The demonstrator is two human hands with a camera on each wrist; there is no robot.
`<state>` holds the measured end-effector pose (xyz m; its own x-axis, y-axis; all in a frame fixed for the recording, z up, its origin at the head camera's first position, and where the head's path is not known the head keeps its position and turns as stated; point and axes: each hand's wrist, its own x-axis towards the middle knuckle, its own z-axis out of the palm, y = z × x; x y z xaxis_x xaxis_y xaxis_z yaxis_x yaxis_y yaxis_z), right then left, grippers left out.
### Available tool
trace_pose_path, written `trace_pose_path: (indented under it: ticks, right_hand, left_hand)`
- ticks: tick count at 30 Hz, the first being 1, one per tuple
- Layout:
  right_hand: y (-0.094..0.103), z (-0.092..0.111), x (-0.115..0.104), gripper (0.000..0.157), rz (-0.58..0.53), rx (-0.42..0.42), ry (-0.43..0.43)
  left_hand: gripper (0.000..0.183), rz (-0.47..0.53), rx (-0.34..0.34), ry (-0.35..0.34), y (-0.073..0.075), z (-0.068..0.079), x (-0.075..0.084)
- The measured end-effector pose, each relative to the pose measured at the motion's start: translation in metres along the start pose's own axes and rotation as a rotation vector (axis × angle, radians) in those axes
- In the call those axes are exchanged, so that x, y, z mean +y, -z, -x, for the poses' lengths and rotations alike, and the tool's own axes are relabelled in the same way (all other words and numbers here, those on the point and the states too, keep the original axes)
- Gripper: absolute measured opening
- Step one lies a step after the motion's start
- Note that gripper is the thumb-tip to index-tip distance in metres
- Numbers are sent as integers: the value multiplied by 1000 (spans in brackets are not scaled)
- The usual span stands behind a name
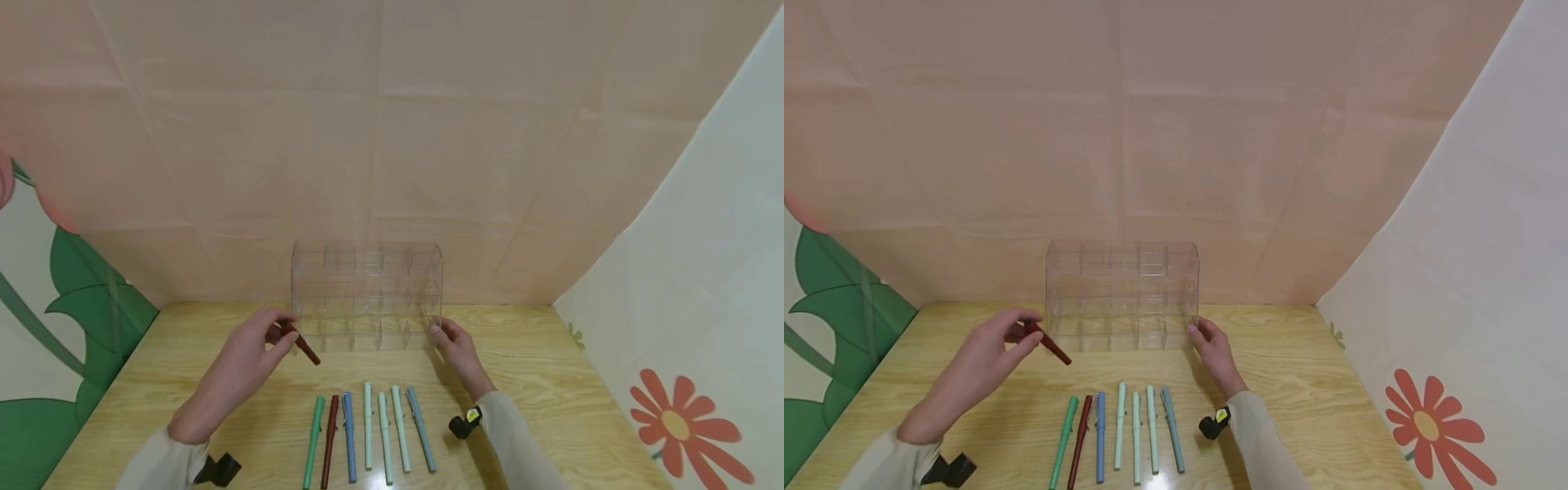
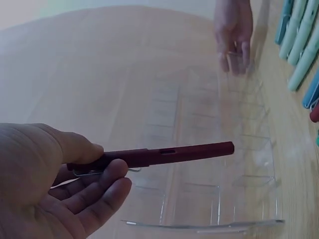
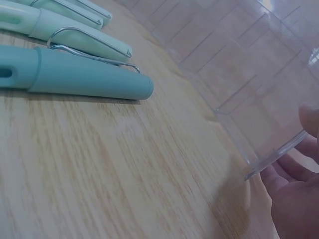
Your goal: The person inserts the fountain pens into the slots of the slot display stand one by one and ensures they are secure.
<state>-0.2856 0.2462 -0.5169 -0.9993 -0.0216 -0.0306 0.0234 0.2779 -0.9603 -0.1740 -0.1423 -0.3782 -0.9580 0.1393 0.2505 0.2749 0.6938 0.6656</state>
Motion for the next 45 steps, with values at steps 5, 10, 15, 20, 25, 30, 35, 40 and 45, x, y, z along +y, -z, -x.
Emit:
trace_pose_path:
  ticks: [5, 10, 15, 20, 25, 30, 35, 40, 45]
  right_hand:
    - [0, -7, 15, 53, 11, 17, 19]
    - [-1, -8, 17, 52, 32, 23, 36]
    - [-2, -7, 15, 53, -7, 13, 28]
    - [-2, -8, 15, 55, -19, 7, 19]
    - [-3, -7, 16, 52, 2, 16, 33]
    - [-3, -6, 16, 50, 26, 28, 48]
    - [-2, -6, 17, 51, 24, 26, 47]
    - [-2, -7, 18, 50, 9, 22, 28]
    - [-2, -7, 17, 49, 5, 27, 27]
  left_hand:
    - [24, 18, 60, -82, -8, -5, 6]
    - [21, 34, 83, -129, -19, -11, 8]
    - [21, 62, 87, -151, -30, -18, 10]
    - [24, 83, 88, -196, -42, -25, 15]
    - [23, 101, 89, -218, -52, -29, 23]
    - [22, 130, 77, -220, -63, -32, 26]
    - [22, 149, 88, -224, -73, -35, 27]
    - [21, 157, 99, -268, -86, -42, 27]
    - [19, 172, 101, -322, -101, -49, 27]
